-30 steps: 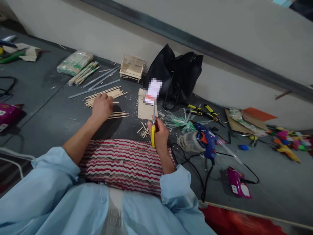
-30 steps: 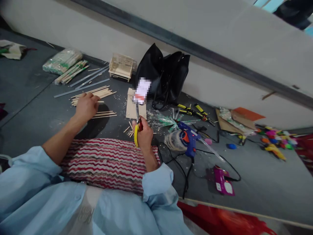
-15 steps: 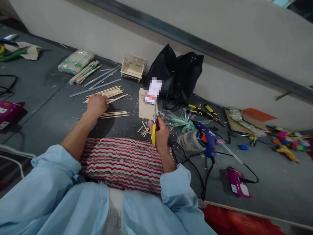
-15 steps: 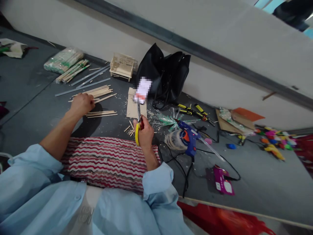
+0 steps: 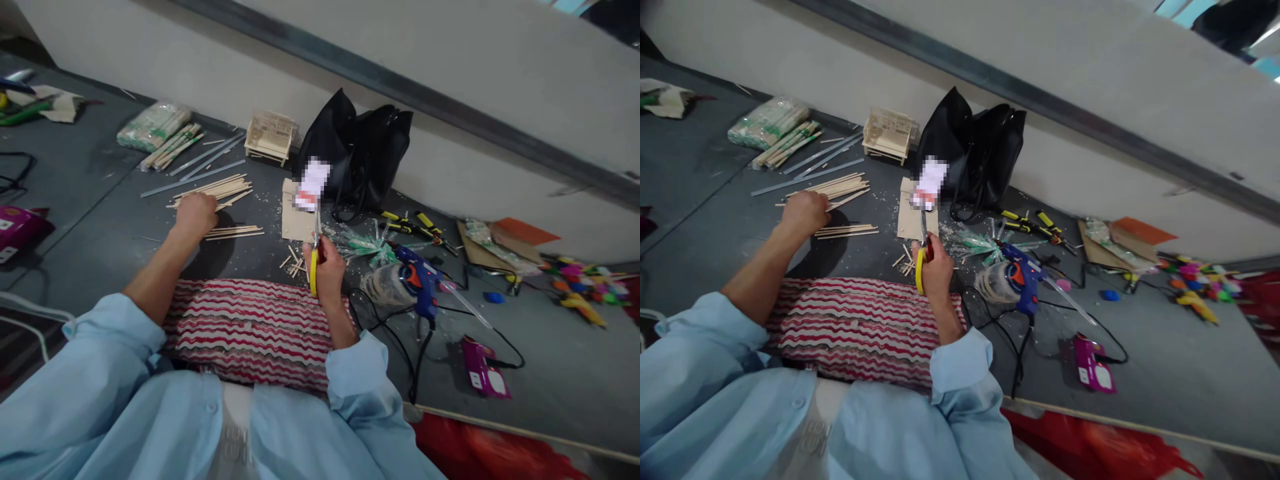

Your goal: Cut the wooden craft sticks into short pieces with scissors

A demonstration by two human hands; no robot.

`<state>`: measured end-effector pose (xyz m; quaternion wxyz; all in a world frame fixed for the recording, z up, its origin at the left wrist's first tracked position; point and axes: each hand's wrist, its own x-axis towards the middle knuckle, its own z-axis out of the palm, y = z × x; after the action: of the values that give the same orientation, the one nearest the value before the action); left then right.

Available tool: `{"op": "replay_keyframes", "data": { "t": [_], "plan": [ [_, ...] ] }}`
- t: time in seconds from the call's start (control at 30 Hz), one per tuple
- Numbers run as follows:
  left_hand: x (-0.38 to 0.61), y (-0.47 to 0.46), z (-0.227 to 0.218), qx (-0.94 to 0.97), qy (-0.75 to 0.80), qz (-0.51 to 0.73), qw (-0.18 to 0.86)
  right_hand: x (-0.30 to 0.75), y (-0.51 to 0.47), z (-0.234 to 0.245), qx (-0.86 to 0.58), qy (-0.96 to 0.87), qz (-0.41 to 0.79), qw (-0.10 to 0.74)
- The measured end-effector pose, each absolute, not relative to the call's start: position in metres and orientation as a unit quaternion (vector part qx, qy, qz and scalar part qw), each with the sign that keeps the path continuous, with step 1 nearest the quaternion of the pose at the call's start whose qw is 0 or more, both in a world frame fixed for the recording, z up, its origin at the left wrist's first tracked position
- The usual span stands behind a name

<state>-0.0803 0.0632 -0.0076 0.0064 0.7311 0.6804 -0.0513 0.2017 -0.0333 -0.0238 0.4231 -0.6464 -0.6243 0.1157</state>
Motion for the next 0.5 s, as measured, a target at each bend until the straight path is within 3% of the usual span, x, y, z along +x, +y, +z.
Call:
{"op": "replay_keyframes", "data": {
  "t": [0.23, 0.37, 0.43, 0.5],
  "plan": [
    [-0.082, 0.062, -0.010, 0.718, 0.696, -0.002, 0.014, 0.203, -0.033, -0.025, -0.635, -0.618, 0.128, 0.446],
    [-0.077, 0.058, -0.001, 0.693, 0.698, 0.177, 0.035, 0.203, -0.033, -0.025, -0.637, -0.605, 0.134, 0.459],
    [-0.066, 0.051, 0.007, 0.659, 0.674, 0.309, 0.124, 0.203, -0.033, -0.025, -0.635, -0.603, 0.138, 0.463],
    [-0.050, 0.040, 0.013, 0.591, 0.616, 0.429, 0.294, 0.202, -0.034, -0.026, -0.630, -0.603, 0.143, 0.469]
  ]
}}
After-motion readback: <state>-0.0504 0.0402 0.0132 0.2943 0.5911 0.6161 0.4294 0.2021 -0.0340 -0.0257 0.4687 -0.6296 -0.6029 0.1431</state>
